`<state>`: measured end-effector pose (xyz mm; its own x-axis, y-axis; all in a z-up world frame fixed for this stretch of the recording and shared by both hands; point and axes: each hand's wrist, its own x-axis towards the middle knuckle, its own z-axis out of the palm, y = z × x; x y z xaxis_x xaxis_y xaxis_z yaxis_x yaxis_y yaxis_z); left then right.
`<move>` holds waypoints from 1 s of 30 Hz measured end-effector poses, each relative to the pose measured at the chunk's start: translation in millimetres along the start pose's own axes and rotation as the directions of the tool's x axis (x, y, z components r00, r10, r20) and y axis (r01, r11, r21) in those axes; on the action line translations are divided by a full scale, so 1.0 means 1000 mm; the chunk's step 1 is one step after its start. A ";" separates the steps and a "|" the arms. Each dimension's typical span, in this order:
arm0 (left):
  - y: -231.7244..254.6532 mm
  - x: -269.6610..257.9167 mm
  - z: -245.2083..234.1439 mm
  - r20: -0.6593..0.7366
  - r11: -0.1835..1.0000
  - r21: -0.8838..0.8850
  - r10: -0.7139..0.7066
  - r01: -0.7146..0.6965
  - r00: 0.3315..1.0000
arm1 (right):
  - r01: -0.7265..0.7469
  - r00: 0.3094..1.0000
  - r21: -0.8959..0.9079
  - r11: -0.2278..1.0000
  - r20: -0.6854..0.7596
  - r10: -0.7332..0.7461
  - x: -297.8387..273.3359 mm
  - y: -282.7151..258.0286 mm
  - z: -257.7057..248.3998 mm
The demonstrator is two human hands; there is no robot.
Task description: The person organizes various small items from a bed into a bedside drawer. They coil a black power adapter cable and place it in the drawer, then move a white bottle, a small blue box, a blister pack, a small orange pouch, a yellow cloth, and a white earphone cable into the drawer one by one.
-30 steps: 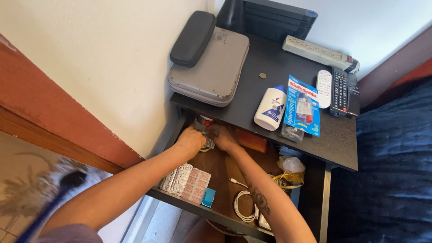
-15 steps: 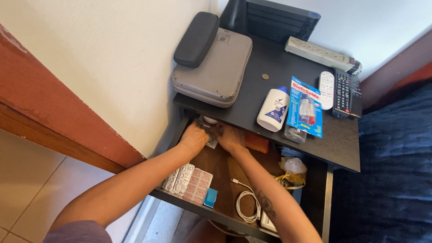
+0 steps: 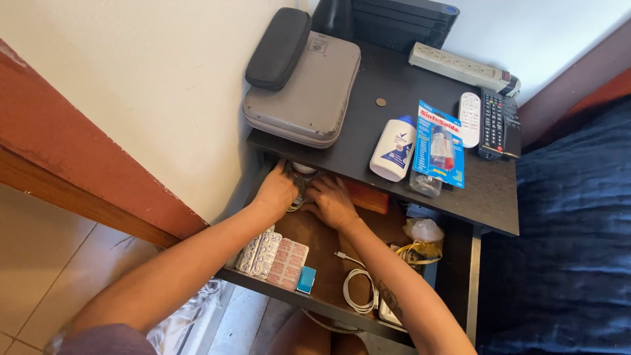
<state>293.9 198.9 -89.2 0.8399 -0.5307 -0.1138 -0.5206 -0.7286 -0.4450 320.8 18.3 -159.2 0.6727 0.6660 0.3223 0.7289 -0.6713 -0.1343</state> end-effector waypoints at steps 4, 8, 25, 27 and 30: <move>0.002 0.004 0.011 0.087 0.999 -0.018 -0.029 0.031 0.996 | -0.116 0.988 0.077 0.990 0.116 0.107 -0.005 -0.010 -0.021; -0.001 -0.014 -0.018 0.066 0.997 -0.056 -0.051 0.055 0.996 | -0.219 0.957 0.115 0.969 0.221 0.190 -0.011 -0.011 -0.033; -0.031 -0.023 0.028 -0.550 0.997 -0.039 0.028 -0.059 0.835 | -0.153 0.978 0.020 0.988 0.148 0.148 -0.006 -0.037 -0.026; -0.024 -0.025 0.036 -0.543 0.995 -0.046 0.051 -0.091 0.838 | -0.189 0.971 0.060 0.980 0.161 0.178 -0.009 -0.041 -0.032; -0.011 -0.021 0.047 -0.489 0.996 -0.035 0.056 -0.085 0.870 | -0.197 0.970 0.059 0.979 0.157 0.186 -0.013 -0.045 -0.052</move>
<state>289.0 237.7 -123.5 0.6266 -0.7148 0.3104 -0.5949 -0.6961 -0.4020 272.4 23.2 -108.3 0.8080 0.5722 0.1405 0.5882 -0.7691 -0.2501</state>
